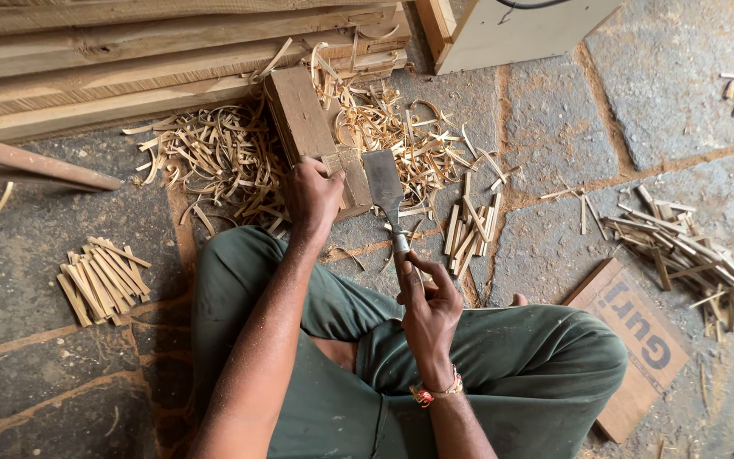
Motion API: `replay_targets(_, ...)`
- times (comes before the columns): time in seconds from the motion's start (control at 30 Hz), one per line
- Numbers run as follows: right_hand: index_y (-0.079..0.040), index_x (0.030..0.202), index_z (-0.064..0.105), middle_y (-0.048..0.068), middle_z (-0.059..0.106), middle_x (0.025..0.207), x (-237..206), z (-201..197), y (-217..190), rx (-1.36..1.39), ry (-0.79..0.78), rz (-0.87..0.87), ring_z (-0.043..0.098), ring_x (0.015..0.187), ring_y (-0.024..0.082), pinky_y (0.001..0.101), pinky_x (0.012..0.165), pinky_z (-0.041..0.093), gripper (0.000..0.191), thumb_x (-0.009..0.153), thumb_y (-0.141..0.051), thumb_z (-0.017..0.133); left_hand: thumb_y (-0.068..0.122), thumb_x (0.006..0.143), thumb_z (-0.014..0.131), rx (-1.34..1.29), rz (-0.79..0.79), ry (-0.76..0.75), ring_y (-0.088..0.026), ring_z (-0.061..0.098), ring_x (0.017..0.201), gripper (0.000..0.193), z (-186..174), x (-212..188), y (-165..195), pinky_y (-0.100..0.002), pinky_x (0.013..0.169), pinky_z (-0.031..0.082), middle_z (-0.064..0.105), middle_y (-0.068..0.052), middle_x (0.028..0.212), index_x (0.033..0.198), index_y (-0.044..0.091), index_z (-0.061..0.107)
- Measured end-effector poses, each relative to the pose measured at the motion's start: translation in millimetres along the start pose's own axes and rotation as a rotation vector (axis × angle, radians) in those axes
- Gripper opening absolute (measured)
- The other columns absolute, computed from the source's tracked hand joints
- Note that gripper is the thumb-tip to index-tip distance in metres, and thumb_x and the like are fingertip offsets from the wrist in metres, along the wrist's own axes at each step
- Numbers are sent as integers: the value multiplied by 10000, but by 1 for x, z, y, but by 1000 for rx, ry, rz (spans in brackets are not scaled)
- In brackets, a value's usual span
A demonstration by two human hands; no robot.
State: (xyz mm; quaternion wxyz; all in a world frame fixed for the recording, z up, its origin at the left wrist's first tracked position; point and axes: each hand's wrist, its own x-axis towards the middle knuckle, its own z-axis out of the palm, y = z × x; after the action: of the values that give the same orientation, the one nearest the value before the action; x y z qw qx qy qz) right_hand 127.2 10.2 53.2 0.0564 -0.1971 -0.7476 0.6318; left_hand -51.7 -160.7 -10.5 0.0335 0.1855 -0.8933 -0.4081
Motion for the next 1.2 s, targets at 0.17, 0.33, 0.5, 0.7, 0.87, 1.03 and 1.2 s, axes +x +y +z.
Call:
replay_targets(0.17, -74, 1221, 735, 7, 673, 611, 1, -2, 0, 43, -2, -34, 602, 529, 50, 226, 422, 360, 288, 982, -231, 692, 193, 924, 756, 29, -96, -112, -273, 736, 801, 165, -6, 0, 4, -399, 877, 542, 768, -146, 856, 887, 37, 716)
replay_targets(0.33, -76, 1218, 734, -2, 682, 613, 1, -2, 1, 34, -2, -45, 590, 523, 42, 226, 419, 360, 284, 983, -231, 693, 193, 921, 734, 18, -134, -94, -247, 730, 793, 148, -15, 1, 2, -406, 795, 572, 743, -142, 866, 875, 64, 679)
replay_targets(0.5, -79, 1215, 744, 7, 654, 588, 1, -1, 2, 1, -2, -11, 546, 508, 37, 229, 421, 315, 286, 977, -230, 699, 254, 815, 863, 153, 50, 35, -289, 652, 882, 306, -15, -9, 6, -466, 796, 516, 714, -159, 924, 868, 52, 639)
replay_targets(0.7, -79, 1216, 739, 6, 672, 625, 0, -1, 4, 21, -4, -14, 576, 537, 35, 221, 433, 344, 283, 984, -235, 700, 128, 891, 726, 222, 104, 11, -287, 687, 939, 107, -11, -5, 5, -497, 901, 518, 716, -170, 971, 922, 59, 650)
replay_targets(0.87, -89, 1217, 734, 6, 682, 614, 1, -2, 4, -12, 1, -17, 609, 535, 39, 217, 426, 372, 291, 977, -248, 696, 142, 907, 709, 190, 74, 1, -283, 694, 911, 105, -7, 0, 1, -505, 925, 513, 720, -165, 934, 937, 48, 671)
replay_targets(1.03, -86, 1206, 740, 17, 665, 592, 0, -6, -3, -17, -5, 18, 576, 509, 47, 227, 420, 324, 284, 973, -244, 700, 338, 982, 692, 46, 18, -5, -235, 703, 848, 269, -20, 5, 2, -454, 876, 527, 733, -108, 895, 912, 79, 685)
replay_targets(1.2, -68, 1190, 753, 2, 669, 609, -15, -20, -19, -58, -52, 38, 528, 527, 38, 223, 445, 314, 272, 970, -219, 698, 538, 1032, 512, -232, 818, 115, -237, 702, 922, 470, -29, -25, 11, -409, 901, 517, 759, -75, 959, 955, 129, 731)
